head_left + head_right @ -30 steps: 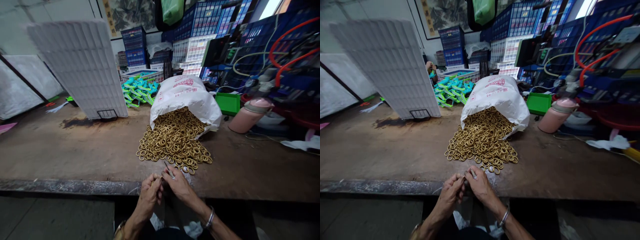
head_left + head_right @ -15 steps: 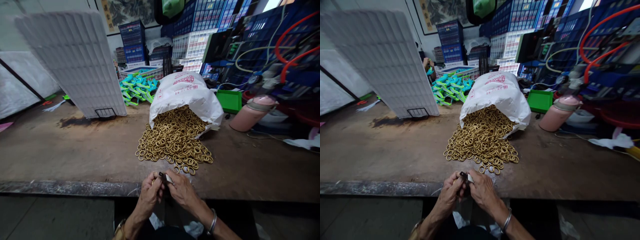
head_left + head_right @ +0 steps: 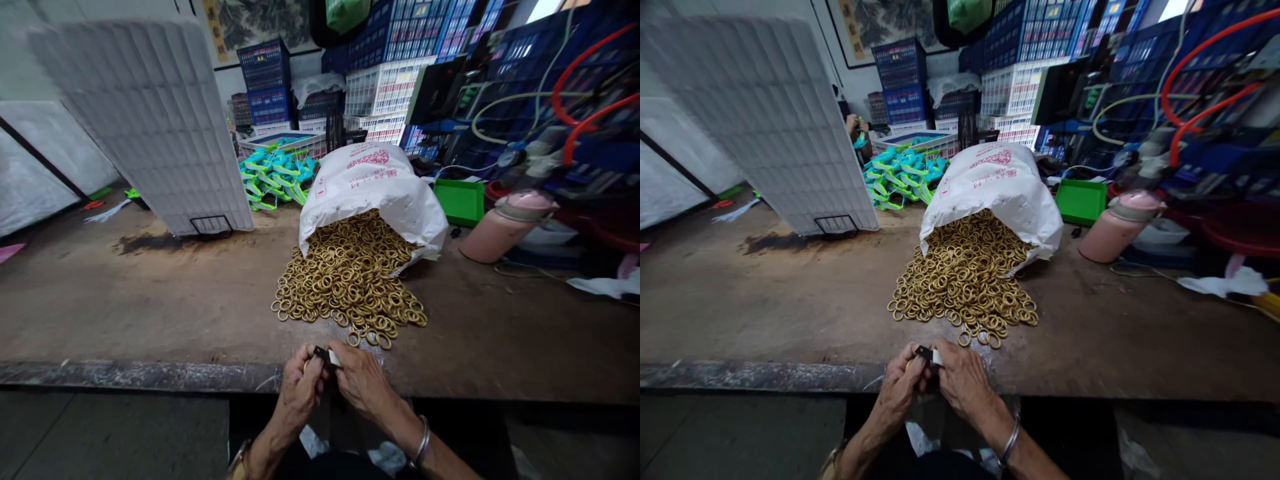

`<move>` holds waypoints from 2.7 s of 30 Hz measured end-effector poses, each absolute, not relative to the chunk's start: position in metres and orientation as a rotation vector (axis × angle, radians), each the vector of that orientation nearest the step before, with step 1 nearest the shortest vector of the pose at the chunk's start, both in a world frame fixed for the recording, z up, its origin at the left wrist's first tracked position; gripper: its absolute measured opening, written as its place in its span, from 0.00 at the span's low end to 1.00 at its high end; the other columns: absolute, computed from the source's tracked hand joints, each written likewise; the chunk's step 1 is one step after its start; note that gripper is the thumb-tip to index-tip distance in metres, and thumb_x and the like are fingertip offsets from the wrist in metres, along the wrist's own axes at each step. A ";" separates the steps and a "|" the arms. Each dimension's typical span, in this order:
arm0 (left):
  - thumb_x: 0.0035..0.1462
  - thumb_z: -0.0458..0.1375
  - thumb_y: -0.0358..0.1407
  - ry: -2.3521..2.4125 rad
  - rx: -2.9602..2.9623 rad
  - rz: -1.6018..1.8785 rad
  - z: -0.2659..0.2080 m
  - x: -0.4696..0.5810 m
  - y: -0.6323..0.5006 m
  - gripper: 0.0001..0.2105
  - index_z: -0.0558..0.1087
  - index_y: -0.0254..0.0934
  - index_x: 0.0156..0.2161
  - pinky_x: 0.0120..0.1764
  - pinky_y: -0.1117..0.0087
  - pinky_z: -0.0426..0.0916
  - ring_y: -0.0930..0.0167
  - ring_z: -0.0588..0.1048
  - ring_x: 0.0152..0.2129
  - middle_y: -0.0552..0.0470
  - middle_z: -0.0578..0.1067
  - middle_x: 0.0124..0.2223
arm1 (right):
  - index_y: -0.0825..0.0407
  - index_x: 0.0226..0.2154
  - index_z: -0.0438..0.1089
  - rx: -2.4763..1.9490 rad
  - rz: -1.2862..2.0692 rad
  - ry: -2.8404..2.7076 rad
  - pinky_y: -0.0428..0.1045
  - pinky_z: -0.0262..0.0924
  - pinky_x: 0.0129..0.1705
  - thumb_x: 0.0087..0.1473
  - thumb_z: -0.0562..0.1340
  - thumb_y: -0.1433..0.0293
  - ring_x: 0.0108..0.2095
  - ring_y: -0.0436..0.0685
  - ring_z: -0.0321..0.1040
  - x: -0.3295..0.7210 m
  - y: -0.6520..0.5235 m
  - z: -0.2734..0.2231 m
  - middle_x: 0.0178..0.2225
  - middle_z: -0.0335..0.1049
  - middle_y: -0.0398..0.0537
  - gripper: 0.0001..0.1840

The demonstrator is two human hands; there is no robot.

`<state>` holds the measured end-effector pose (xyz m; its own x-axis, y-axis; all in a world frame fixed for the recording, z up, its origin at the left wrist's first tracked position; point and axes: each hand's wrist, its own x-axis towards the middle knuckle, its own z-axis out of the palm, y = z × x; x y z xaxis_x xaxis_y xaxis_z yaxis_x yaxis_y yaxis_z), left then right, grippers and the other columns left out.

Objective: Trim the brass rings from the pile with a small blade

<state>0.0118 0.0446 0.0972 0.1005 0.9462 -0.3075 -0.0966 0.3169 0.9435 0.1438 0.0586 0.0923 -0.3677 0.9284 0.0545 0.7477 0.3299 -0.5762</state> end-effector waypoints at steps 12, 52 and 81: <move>0.52 0.53 0.47 0.948 1.010 0.931 0.123 0.007 0.021 0.16 0.62 0.35 0.25 0.16 0.79 0.54 0.81 0.59 0.12 0.57 0.64 0.19 | 0.52 0.31 0.62 -1.683 0.554 -2.350 0.45 0.40 0.23 0.44 0.50 0.78 0.20 0.50 0.59 0.147 0.064 0.089 0.21 0.66 0.43 0.11; 0.54 0.53 0.36 1.077 1.370 1.097 0.091 0.002 0.034 0.09 0.74 0.36 0.33 0.34 0.72 0.63 0.70 0.71 0.27 0.48 0.75 0.30 | 0.51 0.25 0.58 -1.410 1.732 -1.105 0.40 0.35 0.13 0.45 0.53 0.63 0.11 0.42 0.40 0.133 0.060 0.102 0.12 0.49 0.30 0.08; 0.47 0.56 0.50 1.003 0.758 0.985 0.094 0.003 0.031 0.17 0.61 0.36 0.27 0.13 0.81 0.51 0.82 0.55 0.09 0.62 0.61 0.18 | 0.51 0.29 0.63 -1.557 0.793 -2.187 0.43 0.51 0.29 0.40 0.48 0.80 0.26 0.49 0.64 0.140 0.047 0.101 0.24 0.69 0.43 0.15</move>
<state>0.0030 0.0312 0.0940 0.2051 0.9224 -0.3272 -0.3108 0.3784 0.8719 0.1395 0.0471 0.1008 -0.3410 0.9390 -0.0439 0.7489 0.2432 -0.6164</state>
